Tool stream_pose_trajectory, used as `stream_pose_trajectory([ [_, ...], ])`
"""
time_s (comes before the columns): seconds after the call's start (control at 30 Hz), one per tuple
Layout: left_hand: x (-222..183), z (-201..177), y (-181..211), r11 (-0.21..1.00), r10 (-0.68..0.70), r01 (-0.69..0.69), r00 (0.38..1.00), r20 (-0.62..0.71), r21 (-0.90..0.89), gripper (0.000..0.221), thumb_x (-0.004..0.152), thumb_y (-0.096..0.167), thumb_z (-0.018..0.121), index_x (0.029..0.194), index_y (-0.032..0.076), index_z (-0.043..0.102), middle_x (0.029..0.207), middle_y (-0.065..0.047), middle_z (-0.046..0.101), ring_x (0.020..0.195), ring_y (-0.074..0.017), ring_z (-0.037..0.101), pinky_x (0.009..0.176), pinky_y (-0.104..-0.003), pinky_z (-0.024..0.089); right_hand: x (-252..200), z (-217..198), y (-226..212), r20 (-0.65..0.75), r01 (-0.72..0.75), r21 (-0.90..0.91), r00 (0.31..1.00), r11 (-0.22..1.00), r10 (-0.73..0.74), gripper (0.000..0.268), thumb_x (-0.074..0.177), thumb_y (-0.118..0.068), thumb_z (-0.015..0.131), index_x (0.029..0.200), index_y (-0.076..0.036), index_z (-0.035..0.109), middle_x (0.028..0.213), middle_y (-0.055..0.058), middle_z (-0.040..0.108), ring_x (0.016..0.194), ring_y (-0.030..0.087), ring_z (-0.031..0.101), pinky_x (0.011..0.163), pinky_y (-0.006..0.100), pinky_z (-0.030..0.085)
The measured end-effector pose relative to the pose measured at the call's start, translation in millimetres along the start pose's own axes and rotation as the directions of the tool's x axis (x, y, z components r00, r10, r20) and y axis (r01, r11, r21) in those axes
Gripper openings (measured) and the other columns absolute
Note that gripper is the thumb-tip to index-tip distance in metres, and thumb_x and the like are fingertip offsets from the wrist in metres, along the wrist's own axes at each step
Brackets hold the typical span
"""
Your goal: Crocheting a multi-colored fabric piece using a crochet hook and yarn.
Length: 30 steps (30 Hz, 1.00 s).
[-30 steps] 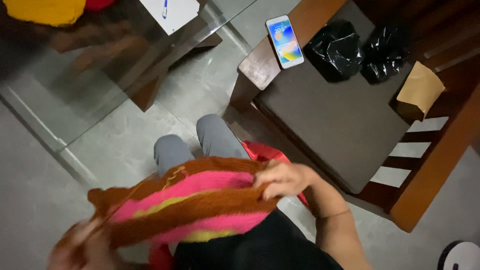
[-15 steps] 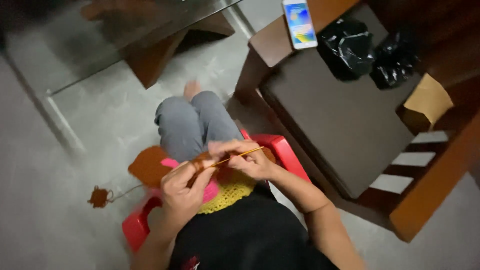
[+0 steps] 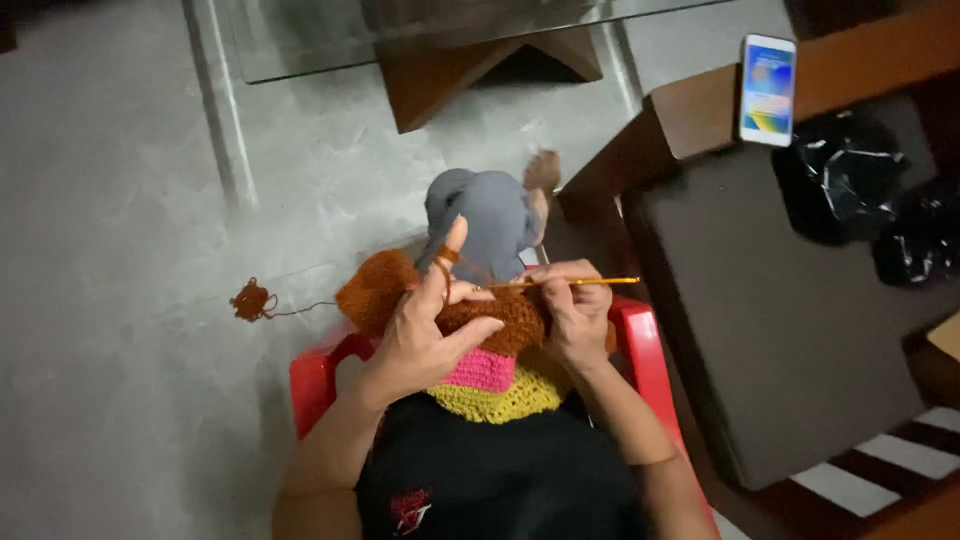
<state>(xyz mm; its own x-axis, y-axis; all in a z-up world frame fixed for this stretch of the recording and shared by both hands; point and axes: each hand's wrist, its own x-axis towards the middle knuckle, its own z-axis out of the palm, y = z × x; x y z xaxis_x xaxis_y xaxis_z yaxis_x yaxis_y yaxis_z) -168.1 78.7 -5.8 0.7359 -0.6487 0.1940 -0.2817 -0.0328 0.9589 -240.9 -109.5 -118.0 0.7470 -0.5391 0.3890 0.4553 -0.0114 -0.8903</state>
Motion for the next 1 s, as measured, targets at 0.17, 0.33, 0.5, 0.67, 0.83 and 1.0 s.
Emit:
stream_pose_trajectory([
  [0.17,4.4,1.3,-25.3,0.982,-0.124,0.112,0.99,-0.074,-0.149,0.091,0.085,0.013,0.08,0.161,0.006,0.029,0.085,-0.006,0.079,0.075,-0.0119,0.061,0.09,-0.032,0.048,2.4,14.8,-5.4,0.114,0.119,0.035,0.986,0.992,-0.123,0.018,0.099,-0.005,0.07,0.09,0.01,0.067,0.087,0.029,0.074,0.086,0.05,0.077,0.076,0.049,0.061],
  [0.33,-5.7,11.4,-58.6,0.956,-0.185,0.173,0.982,-0.027,-0.237,0.092,0.083,0.022,0.083,0.16,0.011,0.034,0.086,-0.001,0.079,0.084,-0.0097,0.064,0.104,-0.037,0.045,7.2,-23.8,26.3,0.507,0.664,-0.318,0.722,0.677,-0.471,0.017,0.09,0.001,0.076,0.104,0.009,0.074,0.095,0.027,0.075,0.061,0.037,0.069,0.05,0.04,0.051],
  [0.5,-4.0,2.3,-57.2,0.924,-0.163,0.139,0.986,-0.039,-0.357,0.085,0.079,0.016,0.086,0.153,0.006,0.045,0.089,-0.006,0.08,0.075,-0.0076,0.065,0.09,-0.024,0.05,-18.2,4.5,29.5,0.007,0.347,-0.086,0.937,0.934,-0.348,0.03,0.101,-0.017,0.066,0.089,0.011,0.069,0.09,0.037,0.074,0.079,0.043,0.078,0.075,0.041,0.062],
  [0.67,-9.3,-4.3,-49.4,0.923,-0.174,0.144,0.983,-0.054,-0.357,0.068,0.079,0.015,0.084,0.141,0.001,0.059,0.083,-0.007,0.078,0.075,-0.0053,0.058,0.082,-0.023,0.05,-9.3,13.9,13.4,0.02,-0.171,0.328,0.985,0.929,0.174,0.035,0.11,-0.031,0.05,0.096,0.002,0.049,0.081,0.034,0.07,0.076,0.037,0.076,0.078,0.043,0.061],
  [0.83,-9.9,-2.7,-56.2,0.887,-0.198,0.154,0.978,-0.058,-0.435,0.063,0.079,0.009,0.084,0.137,-0.001,0.061,0.083,-0.009,0.078,0.072,-0.0052,0.061,0.076,-0.021,0.052,-1.2,14.9,1.5,0.087,-0.173,0.24,0.984,0.955,0.156,0.037,0.111,-0.036,0.046,0.097,-0.001,0.048,0.076,0.031,0.072,0.067,0.03,0.075,0.063,0.029,0.059],
  [1.0,-9.3,0.0,-47.8,0.888,-0.219,0.176,0.974,-0.054,-0.424,0.061,0.08,0.009,0.082,0.136,-0.002,0.061,0.083,-0.009,0.078,0.07,-0.0035,0.06,0.072,-0.019,0.053,0.7,11.4,-15.2,0.135,-0.057,0.186,0.99,0.981,0.032,0.031,0.111,-0.026,0.047,0.097,0.001,0.047,0.08,0.035,0.072,0.07,0.037,0.076,0.071,0.039,0.061],
])
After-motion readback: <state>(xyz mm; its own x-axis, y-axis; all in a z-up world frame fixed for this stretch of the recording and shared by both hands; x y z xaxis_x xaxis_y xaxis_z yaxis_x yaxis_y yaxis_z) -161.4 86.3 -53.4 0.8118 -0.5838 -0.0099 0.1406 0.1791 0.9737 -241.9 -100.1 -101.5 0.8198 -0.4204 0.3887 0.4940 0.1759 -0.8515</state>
